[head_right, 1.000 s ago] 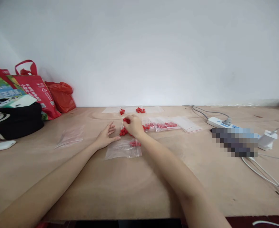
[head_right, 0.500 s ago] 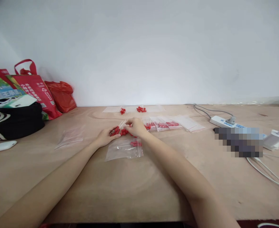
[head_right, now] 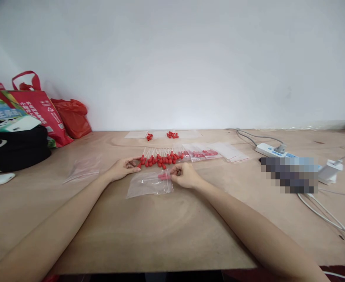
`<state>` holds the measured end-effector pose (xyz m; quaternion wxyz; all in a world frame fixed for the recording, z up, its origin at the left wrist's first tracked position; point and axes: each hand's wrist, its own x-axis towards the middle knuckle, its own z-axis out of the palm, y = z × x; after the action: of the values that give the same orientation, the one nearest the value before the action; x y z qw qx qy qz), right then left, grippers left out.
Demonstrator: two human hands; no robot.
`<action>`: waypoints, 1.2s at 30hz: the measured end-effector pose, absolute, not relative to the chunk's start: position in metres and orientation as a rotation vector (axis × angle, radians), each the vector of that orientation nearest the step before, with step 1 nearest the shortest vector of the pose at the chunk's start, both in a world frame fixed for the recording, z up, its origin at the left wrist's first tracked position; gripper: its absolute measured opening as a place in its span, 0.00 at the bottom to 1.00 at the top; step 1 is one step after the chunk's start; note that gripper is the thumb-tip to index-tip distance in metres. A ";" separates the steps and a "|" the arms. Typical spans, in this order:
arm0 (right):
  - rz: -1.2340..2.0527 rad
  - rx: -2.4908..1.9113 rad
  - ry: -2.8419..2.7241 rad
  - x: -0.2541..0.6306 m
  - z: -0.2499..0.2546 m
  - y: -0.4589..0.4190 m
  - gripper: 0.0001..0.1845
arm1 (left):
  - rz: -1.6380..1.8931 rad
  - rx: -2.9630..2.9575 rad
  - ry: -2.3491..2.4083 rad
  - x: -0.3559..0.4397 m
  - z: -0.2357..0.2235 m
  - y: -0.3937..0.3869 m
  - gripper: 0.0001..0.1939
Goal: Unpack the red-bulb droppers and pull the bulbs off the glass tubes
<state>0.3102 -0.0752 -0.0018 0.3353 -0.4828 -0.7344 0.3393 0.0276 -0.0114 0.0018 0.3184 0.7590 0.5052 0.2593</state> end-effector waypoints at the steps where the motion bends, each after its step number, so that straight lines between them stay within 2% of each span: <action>1: 0.902 -1.244 -1.926 0.309 -0.002 -0.075 0.08 | 0.669 2.058 1.376 0.030 0.002 -0.011 0.34; 7: 0.959 -1.168 -1.974 0.305 -0.004 -0.076 0.20 | 0.622 2.278 1.349 0.036 0.005 -0.009 0.30; 15: 0.721 -1.230 -2.068 0.296 -0.007 -0.078 0.16 | 0.855 2.120 1.440 0.037 -0.005 -0.009 0.21; 21: 0.663 -1.196 -2.130 0.296 -0.007 -0.080 0.18 | 0.992 2.188 1.529 0.040 0.001 -0.016 0.23; 24: 0.638 -1.182 -2.184 0.295 -0.004 -0.081 0.13 | 1.093 2.340 1.497 0.048 0.010 -0.035 0.17; 27: 0.678 -1.215 -2.131 0.296 -0.006 -0.081 0.10 | 0.855 2.499 1.141 0.063 0.015 -0.065 0.16; 29: 0.758 -1.206 -2.069 0.297 -0.009 -0.080 0.10 | 0.579 2.563 0.967 0.072 0.015 -0.083 0.23; 32: 0.909 -1.165 -1.957 0.301 -0.013 -0.080 0.10 | 0.414 2.558 0.948 0.078 0.014 -0.097 0.30; 36: 1.025 -1.099 -1.914 0.305 -0.015 -0.078 0.11 | 0.369 2.558 0.999 0.077 0.014 -0.097 0.31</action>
<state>0.3054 -0.0780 -0.0146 0.3466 -0.4235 -0.7378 0.3952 0.0768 -0.0965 0.0138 0.1840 0.9074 0.3545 0.1309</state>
